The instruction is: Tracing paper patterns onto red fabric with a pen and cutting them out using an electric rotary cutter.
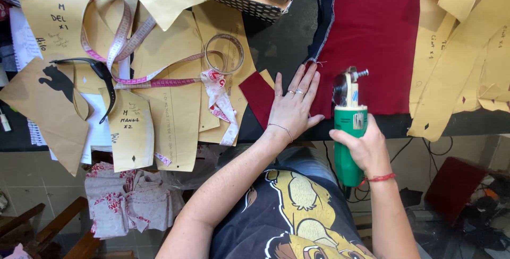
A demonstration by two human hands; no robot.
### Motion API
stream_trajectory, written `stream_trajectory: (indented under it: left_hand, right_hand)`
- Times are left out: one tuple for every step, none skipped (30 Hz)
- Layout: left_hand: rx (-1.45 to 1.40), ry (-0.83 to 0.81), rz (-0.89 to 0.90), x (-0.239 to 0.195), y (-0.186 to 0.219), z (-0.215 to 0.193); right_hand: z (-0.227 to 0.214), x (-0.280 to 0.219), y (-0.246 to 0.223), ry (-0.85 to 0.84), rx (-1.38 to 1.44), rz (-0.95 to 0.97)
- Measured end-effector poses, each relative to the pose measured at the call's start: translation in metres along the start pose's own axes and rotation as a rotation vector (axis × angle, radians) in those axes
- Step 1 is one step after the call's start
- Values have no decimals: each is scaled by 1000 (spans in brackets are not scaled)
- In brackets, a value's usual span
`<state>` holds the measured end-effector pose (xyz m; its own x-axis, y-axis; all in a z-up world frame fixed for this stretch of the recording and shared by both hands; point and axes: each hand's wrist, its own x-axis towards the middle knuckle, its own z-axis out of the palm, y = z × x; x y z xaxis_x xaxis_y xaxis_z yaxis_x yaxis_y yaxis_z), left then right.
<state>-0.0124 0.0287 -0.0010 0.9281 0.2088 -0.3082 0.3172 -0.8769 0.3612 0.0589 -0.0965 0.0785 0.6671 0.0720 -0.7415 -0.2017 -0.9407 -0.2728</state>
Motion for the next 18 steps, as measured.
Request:
stream_trajectory:
  left_hand:
    - [7,-4,-1,-1,0,-1]
    - [18,-3,-1,1,0,-3]
    - [21,4,0,1,-1,-2]
    - [12,-3,0,1,-1,-2]
    - [3,-9,0,1,-1,-1]
    - [4,-8,0,1,-1,-1]
    - [0,-10,1,1,-1,-1]
    - [-3,-9,0,1,-2,-1]
    - [-2,-6,-1,0,-2,-1]
    - [3,2,3,0,-2,-1]
    - [7,11,7,0,-2,-1]
    - [9,16,7,0,-2,0]
    - [1,24,9,0,-3,0]
    - [-7,28,9,0,-3,0]
    - [-6,31,8,0,-3,-1]
    - [-8,34,7,0,-3,-1]
    - [-10,37,6,-1,-3,-2]
    - [-9,39,5,0,-3,-2]
  right_hand:
    - [0,2,-2,8,-6,-1]
    - [-1,6,-5,19,-9,-7]
    - [-1,9,-10,23,-7,-12]
    - [-2,12,-14,30,-5,-26]
    - [-3,15,-18,36,-2,-39]
    - [-4,17,-21,37,-2,-40]
    - [-5,20,-24,44,-12,-51]
    - [-6,24,-28,50,-21,-64]
    - [-6,26,-32,51,-21,-67]
    - [-7,28,-36,55,-14,-74]
    - [-8,30,-40,60,-7,-80]
    - [-10,32,-45,63,-6,-84]
    - [-11,34,-50,61,2,-94]
    - [-12,35,-54,57,8,-102]
    - [-13,38,-58,57,8,-105]
    - [-14,42,-61,66,6,-120]
    - [-15,45,-65,74,4,-136]
    - [-16,47,-69,75,3,-138]
